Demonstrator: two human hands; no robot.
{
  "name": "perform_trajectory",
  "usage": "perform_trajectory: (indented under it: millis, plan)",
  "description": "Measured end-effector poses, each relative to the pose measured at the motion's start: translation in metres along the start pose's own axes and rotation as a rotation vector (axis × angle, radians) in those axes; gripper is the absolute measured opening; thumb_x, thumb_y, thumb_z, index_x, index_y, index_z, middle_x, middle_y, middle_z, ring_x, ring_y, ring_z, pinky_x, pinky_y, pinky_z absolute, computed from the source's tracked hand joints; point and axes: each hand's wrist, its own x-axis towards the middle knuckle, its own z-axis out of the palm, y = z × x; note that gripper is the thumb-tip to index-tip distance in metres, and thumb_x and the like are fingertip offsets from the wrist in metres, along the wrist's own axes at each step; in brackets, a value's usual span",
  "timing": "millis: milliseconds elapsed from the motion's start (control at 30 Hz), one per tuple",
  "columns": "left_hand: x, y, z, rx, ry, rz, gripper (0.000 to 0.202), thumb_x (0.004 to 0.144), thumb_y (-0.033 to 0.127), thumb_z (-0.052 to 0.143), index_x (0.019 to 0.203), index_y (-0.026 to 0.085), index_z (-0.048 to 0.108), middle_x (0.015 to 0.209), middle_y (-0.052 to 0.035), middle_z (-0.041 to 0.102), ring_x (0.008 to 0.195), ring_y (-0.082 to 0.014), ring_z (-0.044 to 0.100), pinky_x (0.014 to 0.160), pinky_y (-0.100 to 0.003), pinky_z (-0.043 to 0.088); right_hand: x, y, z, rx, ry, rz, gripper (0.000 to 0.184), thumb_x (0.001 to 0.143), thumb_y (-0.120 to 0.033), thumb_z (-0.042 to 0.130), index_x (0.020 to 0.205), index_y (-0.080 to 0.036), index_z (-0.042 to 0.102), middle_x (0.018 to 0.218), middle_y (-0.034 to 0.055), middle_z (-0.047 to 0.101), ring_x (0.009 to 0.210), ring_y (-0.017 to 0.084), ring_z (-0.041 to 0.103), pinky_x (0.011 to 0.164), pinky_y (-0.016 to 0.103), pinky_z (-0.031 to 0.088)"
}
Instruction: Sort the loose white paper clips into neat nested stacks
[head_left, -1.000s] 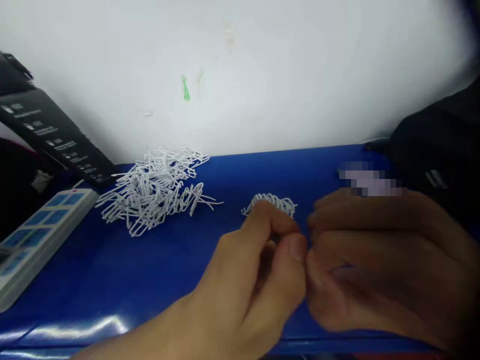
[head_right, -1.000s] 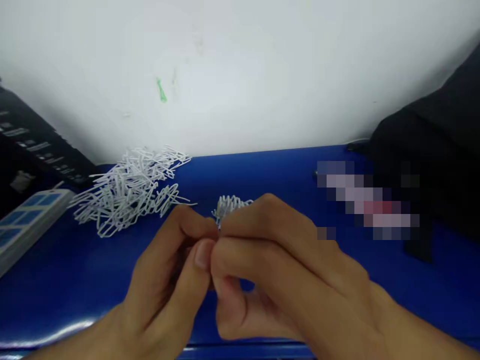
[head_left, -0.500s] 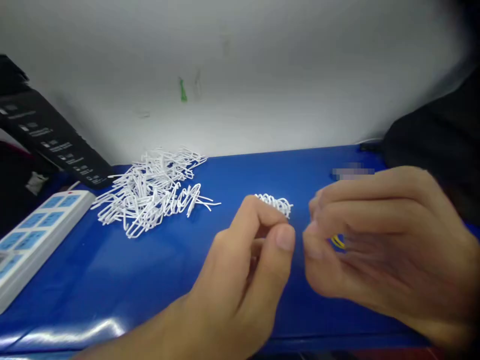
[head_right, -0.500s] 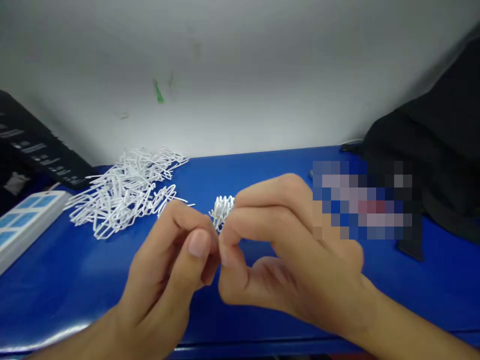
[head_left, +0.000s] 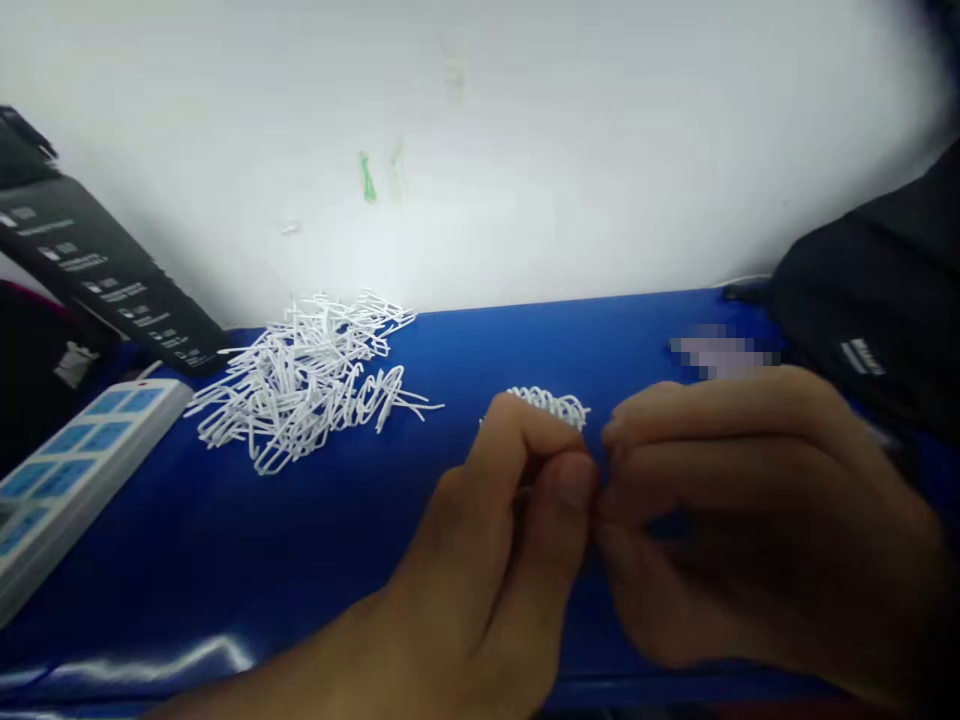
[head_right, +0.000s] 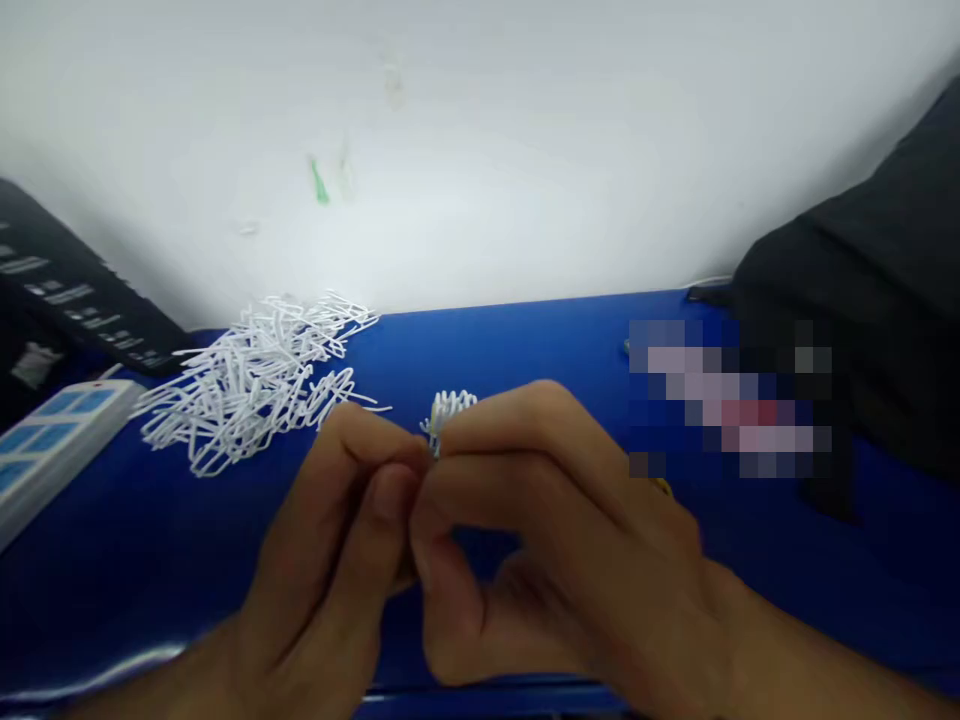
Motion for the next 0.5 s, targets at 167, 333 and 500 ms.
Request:
perform_trajectory:
  millis: [167,333,500]
  plan:
    - [0.0007,-0.0012,0.0008,0.004,-0.021,0.021,0.024,0.113,0.039,0.041,0.098,0.023,0.050,0.069,0.0044,0.042,0.054,-0.0097,0.033,0.047,-0.026,0.030,0.0038,-0.0007,-0.0006,-0.021,0.065,-0.047,0.026,0.075,0.000,0.070,0.086,-0.022,0.064,0.077,-0.0020,0.070,0.073,0.012,0.066,0.063,0.023,0.059]
    - [0.0011,-0.0024,0.0000,0.010,-0.016,0.043,0.023,0.113,0.038,0.042,0.098,0.023,0.050,0.070,0.0041,0.043,0.054,-0.0094,0.035,0.048,-0.025,0.032,0.0072,-0.0003,-0.0004,-0.033,0.068,-0.039,0.026,0.078,-0.001,0.068,0.087,-0.025,0.063,0.076,-0.0020,0.070,0.071,0.014,0.065,0.061,0.027,0.058]
    - [0.0013,-0.0033,-0.0013,0.019,-0.036,0.034,0.019,0.112,0.035,0.044,0.098,0.023,0.050,0.069,0.0042,0.044,0.054,-0.0097,0.036,0.047,-0.025,0.031,0.0060,0.0011,-0.0016,-0.066,0.008,-0.005,0.021,0.084,-0.009,0.068,0.088,-0.028,0.060,0.075,-0.0025,0.067,0.066,0.016,0.065,0.057,0.030,0.056]
